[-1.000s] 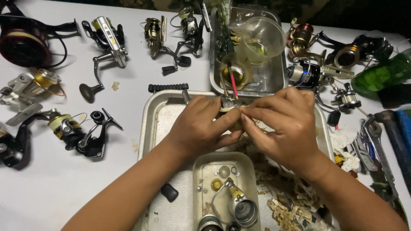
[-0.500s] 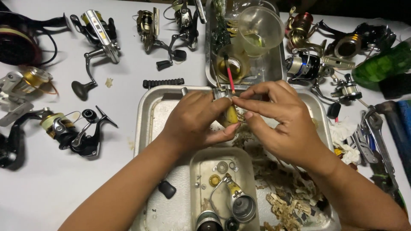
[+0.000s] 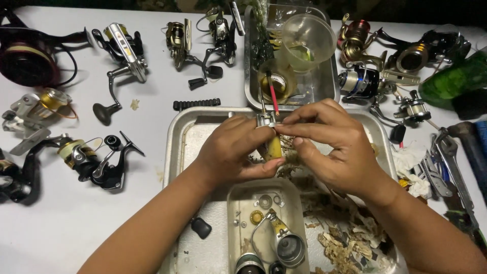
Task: Disassembling a fishing reel to inspect or repair internal components using a screwdriver.
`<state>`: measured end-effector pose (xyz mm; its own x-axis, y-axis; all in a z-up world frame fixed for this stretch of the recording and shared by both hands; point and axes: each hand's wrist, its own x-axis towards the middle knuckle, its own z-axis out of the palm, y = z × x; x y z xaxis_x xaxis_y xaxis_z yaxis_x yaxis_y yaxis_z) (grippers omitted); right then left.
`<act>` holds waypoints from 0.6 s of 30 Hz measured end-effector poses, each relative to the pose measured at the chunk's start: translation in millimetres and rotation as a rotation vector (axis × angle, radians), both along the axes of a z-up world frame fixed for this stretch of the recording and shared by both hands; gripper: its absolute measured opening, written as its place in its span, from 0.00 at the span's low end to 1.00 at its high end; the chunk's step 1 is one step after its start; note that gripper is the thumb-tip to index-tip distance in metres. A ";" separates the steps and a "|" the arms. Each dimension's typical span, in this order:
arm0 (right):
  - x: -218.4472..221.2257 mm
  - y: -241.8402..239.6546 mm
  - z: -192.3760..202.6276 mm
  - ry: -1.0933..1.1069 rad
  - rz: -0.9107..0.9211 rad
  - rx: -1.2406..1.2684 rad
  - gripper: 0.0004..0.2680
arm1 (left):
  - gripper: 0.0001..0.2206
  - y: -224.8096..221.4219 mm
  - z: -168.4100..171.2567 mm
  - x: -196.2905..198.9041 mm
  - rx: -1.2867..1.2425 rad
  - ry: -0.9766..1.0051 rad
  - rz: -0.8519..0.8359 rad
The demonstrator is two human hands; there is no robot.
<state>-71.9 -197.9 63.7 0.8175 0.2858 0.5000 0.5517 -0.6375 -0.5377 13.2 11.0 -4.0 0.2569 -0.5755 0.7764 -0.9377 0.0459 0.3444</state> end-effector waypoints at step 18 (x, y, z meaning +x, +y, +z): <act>-2.9 0.6 1.0 0.093 0.058 0.108 0.10 | 0.24 1.9 -3.6 -0.8 -0.027 0.007 -0.023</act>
<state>-74.8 -197.2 64.6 0.8456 0.2821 0.4533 0.5303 -0.5420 -0.6519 12.4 12.9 -7.6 0.2494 -0.5606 0.7897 -0.9337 0.0771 0.3496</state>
